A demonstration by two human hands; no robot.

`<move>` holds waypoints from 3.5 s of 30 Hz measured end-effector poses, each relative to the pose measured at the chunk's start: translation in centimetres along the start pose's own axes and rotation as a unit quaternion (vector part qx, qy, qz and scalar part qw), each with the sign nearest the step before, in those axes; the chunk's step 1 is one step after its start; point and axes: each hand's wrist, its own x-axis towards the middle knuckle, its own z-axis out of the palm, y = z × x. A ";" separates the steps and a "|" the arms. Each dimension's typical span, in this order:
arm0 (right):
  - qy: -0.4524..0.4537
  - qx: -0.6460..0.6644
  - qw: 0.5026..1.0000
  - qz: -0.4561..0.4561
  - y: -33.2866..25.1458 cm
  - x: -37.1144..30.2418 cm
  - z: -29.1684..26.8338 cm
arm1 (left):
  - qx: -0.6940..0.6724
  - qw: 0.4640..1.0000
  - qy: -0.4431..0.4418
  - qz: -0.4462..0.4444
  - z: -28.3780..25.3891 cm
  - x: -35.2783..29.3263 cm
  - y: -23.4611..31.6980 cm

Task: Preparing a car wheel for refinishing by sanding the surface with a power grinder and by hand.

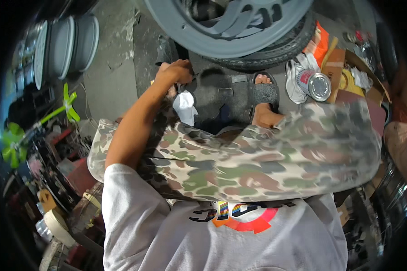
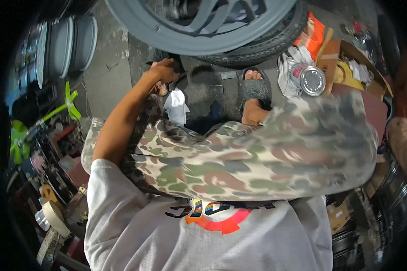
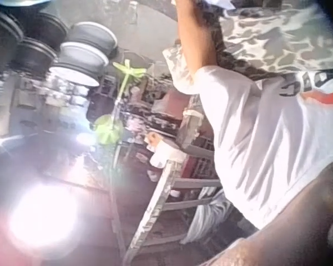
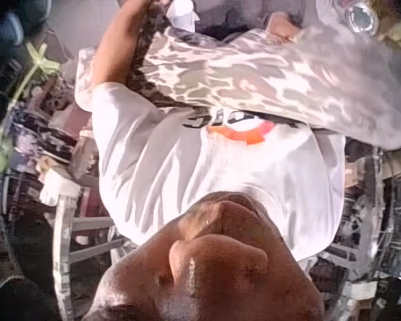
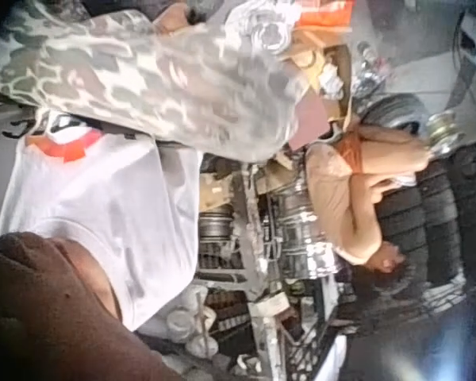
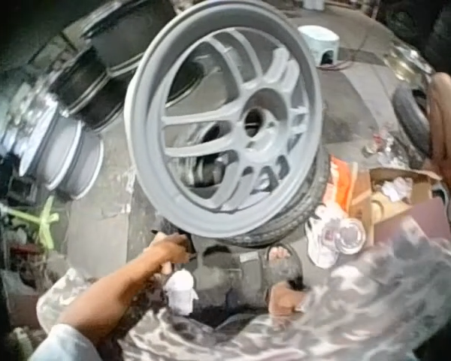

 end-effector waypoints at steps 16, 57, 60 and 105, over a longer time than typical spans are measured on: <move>-0.008 0.178 0.984 -0.008 1.8 0.9 -2.3 | -0.109 0.976 0.080 0.173 8.5 -1.0 10.9; -0.092 0.518 0.851 0.000 -3.2 0.0 -26.7 | -0.458 0.821 0.212 0.267 -8.8 -7.5 16.6; -0.040 0.572 0.818 0.043 -1.0 0.1 -25.9 | -0.307 0.788 0.428 0.319 -13.7 -13.2 15.1; 0.127 0.401 0.900 -0.116 -13.6 3.7 -31.1 | -0.419 0.736 0.504 0.168 -39.8 -8.7 -11.4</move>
